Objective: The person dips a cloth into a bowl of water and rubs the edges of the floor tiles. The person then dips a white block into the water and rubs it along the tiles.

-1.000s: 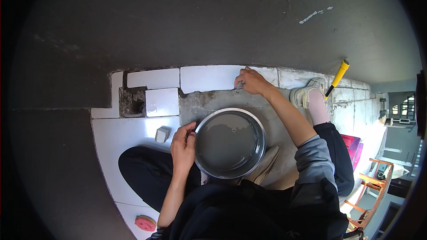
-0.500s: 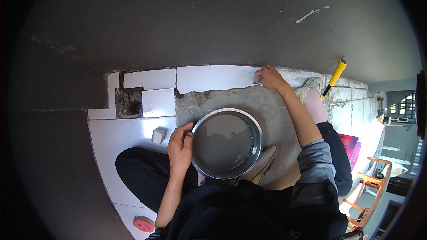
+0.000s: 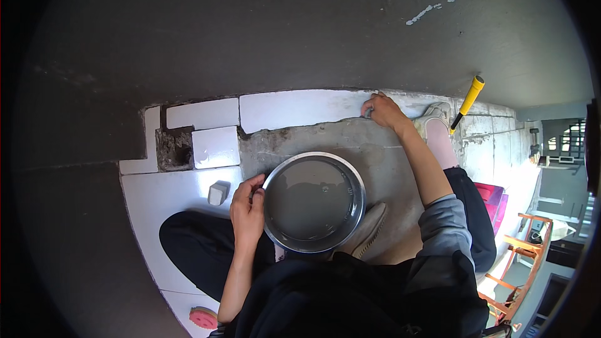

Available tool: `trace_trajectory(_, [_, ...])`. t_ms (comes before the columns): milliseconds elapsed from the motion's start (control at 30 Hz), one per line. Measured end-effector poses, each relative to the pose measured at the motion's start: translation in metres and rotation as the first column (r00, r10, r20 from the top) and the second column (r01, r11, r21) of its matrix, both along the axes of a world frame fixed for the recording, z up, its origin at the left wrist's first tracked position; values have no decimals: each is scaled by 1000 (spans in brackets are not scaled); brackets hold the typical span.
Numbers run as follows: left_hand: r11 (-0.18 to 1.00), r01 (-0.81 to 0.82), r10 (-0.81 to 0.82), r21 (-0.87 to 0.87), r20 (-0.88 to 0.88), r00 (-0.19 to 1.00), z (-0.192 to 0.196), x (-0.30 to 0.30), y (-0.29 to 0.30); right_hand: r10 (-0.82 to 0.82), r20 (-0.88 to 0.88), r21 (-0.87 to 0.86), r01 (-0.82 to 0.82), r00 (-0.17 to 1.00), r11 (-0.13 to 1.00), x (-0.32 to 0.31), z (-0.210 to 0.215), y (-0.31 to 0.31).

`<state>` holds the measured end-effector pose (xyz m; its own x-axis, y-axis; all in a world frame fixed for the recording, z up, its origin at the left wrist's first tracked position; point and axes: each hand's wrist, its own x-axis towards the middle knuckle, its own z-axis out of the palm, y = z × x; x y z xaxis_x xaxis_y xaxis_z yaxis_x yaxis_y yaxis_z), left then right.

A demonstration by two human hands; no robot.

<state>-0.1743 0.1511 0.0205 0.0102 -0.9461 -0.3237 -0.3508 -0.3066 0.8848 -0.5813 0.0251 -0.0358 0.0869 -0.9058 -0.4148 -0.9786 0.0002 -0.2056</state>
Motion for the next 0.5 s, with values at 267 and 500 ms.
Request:
trace_trajectory(267, [1000, -6, 6, 6, -10, 1000, -4, 1, 2, -15, 89, -67, 21, 996, 998, 8, 3, -3])
trace_trajectory(500, [999, -20, 21, 39, -16, 1000, 0, 0, 0, -84, 108, 81, 76, 991, 994, -18, 5, 5])
